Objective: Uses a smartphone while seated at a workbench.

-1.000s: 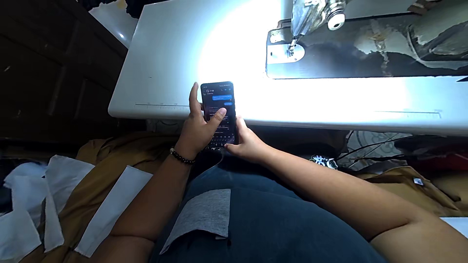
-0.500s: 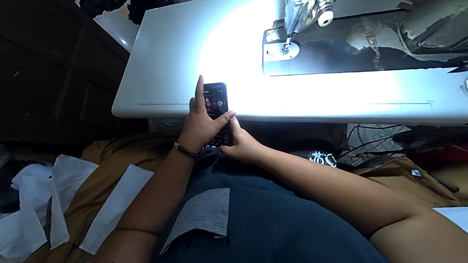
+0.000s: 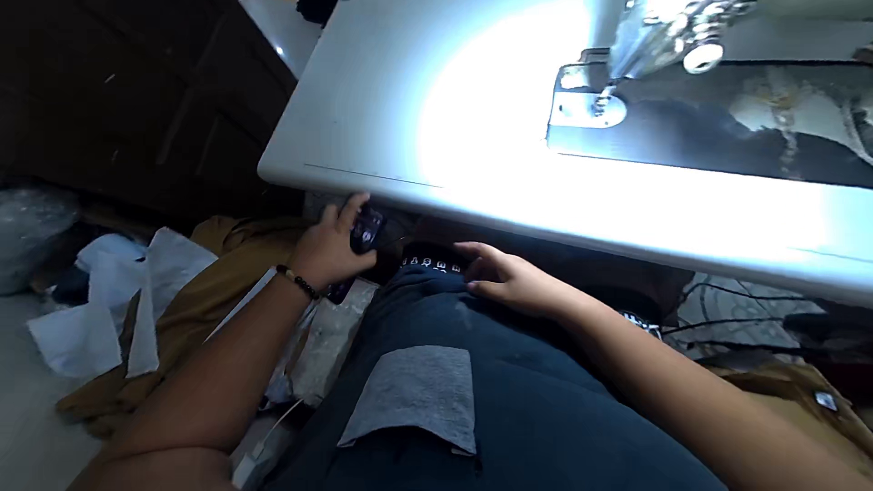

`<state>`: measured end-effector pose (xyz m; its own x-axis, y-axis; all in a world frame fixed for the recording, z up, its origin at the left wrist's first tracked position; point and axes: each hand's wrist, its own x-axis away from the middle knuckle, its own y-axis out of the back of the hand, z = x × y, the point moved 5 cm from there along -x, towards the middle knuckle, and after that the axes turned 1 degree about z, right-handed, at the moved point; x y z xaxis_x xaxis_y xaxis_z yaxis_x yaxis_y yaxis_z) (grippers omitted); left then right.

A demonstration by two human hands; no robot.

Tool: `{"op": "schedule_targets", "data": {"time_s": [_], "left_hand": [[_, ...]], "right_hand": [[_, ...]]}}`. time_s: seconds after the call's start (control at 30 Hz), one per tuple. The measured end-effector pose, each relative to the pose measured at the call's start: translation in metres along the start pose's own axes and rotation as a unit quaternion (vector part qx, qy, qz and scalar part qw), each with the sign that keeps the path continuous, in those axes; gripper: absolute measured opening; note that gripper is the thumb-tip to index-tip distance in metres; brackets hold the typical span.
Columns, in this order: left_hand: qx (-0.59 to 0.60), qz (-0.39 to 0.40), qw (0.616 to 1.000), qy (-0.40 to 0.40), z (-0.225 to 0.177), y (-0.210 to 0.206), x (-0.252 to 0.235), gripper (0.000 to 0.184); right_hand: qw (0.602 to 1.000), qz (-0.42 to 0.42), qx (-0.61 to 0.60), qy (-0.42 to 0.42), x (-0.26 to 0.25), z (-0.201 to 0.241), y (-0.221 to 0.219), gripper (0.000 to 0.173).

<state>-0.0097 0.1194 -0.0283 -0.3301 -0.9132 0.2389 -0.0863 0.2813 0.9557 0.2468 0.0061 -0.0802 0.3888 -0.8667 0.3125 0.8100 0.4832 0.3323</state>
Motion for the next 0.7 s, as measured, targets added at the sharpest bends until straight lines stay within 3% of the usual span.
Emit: {"op": "schedule_targets", "data": {"time_s": [0.13, 0.27, 0.47, 0.63, 0.7], "left_hand": [[-0.041, 0.206, 0.971, 0.111, 0.071, -0.095, 0.046, 0.098], [-0.033, 0.304, 0.933, 0.189, 0.091, -0.169, 0.083, 0.093], [-0.061, 0.316, 0.929, 0.181, 0.111, -0.216, 0.088, 0.086], [-0.069, 0.34, 0.925, 0.152, 0.107, -0.21, 0.076, 0.069], [-0.076, 0.319, 0.934, 0.139, 0.135, -0.234, 0.071, 0.061]], "right_hand": [[1.0, 0.006, -0.021, -0.016, 0.007, -0.014, 0.016, 0.048], [0.999, 0.025, -0.029, -0.009, 0.01, -0.022, 0.023, 0.046], [0.999, 0.024, -0.029, -0.017, 0.041, -0.042, 0.037, 0.046], [0.985, -0.11, -0.126, -0.048, 0.095, -0.082, 0.051, 0.042], [0.969, -0.17, -0.165, -0.075, 0.119, -0.096, 0.057, 0.041]]}}
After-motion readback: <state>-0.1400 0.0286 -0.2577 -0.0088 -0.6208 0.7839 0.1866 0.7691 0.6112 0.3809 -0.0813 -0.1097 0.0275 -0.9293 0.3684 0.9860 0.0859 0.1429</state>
